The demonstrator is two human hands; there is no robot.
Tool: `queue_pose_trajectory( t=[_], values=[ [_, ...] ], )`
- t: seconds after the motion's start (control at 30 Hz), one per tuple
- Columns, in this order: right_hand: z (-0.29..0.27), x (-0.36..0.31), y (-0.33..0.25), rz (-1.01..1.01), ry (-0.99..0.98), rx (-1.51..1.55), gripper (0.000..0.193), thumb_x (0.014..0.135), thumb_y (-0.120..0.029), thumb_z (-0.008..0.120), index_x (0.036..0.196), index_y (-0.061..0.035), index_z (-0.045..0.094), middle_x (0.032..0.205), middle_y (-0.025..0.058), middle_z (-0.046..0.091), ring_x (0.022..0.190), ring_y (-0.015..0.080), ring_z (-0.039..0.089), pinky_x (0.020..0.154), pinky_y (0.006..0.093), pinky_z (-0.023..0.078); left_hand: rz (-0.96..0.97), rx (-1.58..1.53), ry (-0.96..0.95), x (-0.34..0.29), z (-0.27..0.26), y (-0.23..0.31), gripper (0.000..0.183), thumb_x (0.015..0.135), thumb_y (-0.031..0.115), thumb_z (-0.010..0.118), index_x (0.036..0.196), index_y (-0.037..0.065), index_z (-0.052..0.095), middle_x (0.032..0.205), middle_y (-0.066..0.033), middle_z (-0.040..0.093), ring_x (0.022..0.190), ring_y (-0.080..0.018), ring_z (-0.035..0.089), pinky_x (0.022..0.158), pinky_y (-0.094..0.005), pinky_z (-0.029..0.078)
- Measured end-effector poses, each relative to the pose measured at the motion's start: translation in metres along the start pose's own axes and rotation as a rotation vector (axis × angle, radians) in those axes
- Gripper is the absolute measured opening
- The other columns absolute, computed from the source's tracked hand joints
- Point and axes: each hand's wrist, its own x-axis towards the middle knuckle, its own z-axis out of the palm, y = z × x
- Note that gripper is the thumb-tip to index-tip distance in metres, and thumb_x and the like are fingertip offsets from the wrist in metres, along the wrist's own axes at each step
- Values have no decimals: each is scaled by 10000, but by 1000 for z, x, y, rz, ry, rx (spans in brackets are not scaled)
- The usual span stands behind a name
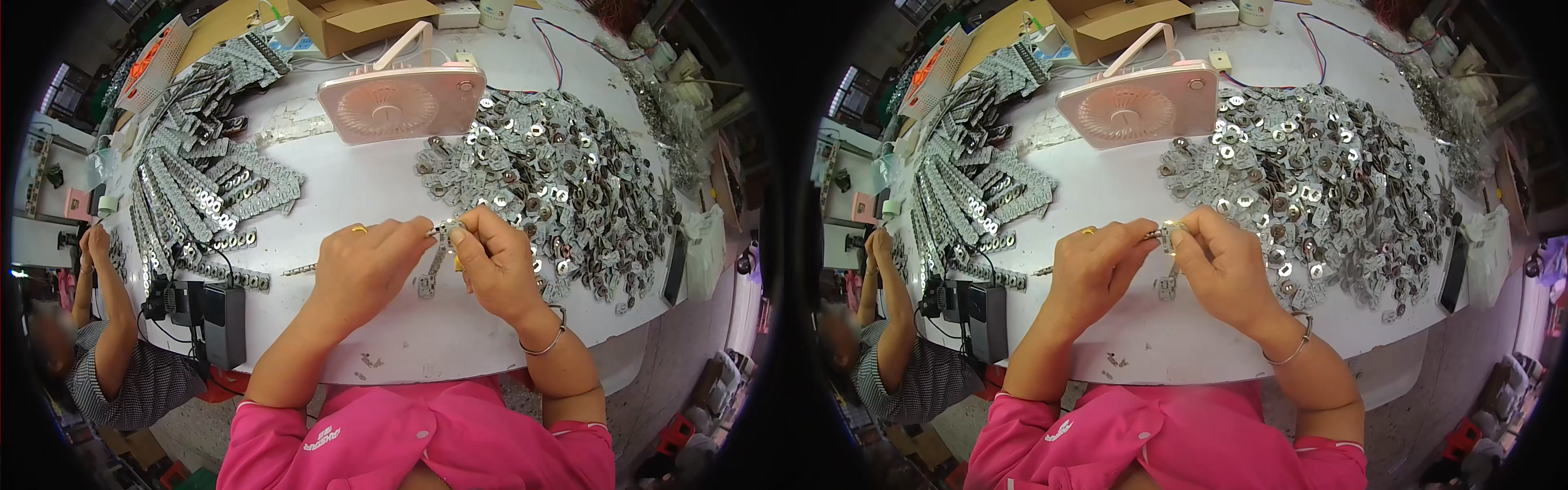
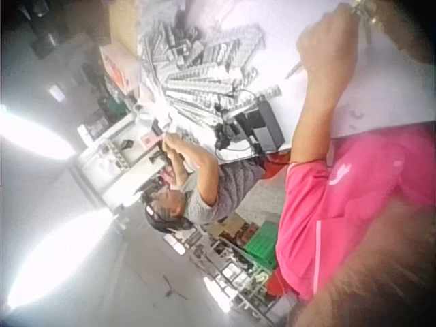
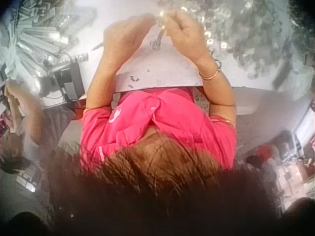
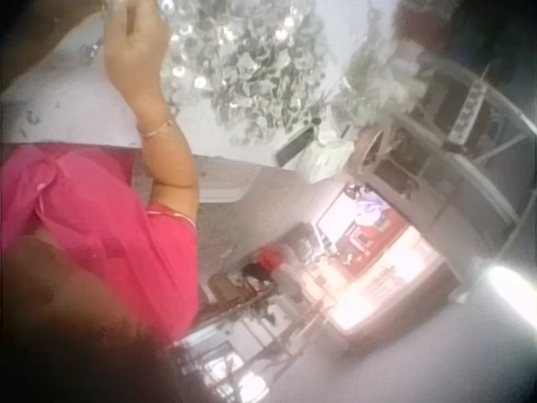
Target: Assembling small metal components onto strips at a workbench.
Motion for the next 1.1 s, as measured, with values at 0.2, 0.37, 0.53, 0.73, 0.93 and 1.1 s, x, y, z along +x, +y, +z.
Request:
queue_pose_trajectory(
  t=[0.2,0.37,0.53,0.73,0.93,1.1],
  values=[
    [-4,5,1,85,23,29,148,944,-123,614,852,-11,592,607,17,584,489,54,504,458,268,396,10,29,-85,0,3,5,217,845,110,718,1050,93,652,695,-34,624,547,-235,587,515,-335,455],
    [-23,17,11,-113,80,-523,130,908,-121,655,850,-12,616,603,61,579,523,80,547,491,289,425,-65,-9,-157,-3,7,0,328,852,100,685,1177,132,661,720,-73,632,646,-273,636,573,-375,506],
    [-20,16,4,-166,7,-382,141,894,-145,690,959,-22,712,632,69,610,578,80,582,526,260,436,-169,-107,-247,-3,-3,-3,280,901,151,640,1179,120,636,742,-85,669,660,-292,664,580,-395,512],
    [-26,12,-6,140,-213,-51,182,893,-173,721,964,-10,760,662,35,660,588,49,584,502,215,432,-401,-497,-344,-4,-14,-6,190,927,221,646,1026,59,655,618,-117,632,578,-290,649,545,-380,482],
    [-26,10,-13,198,-210,0,180,896,-189,726,955,-26,771,671,21,674,582,37,588,482,198,432,-391,-471,-380,-4,-21,-10,162,940,179,650,922,20,675,626,-70,640,549,-160,610,528,-284,459],
    [-26,13,-5,242,-397,-80,193,908,-212,711,921,-26,760,680,13,674,575,43,600,497,201,452,-180,-376,-430,-8,-22,-15,163,955,175,648,905,24,679,640,-41,657,544,-98,594,514,-258,459]
  ],
)
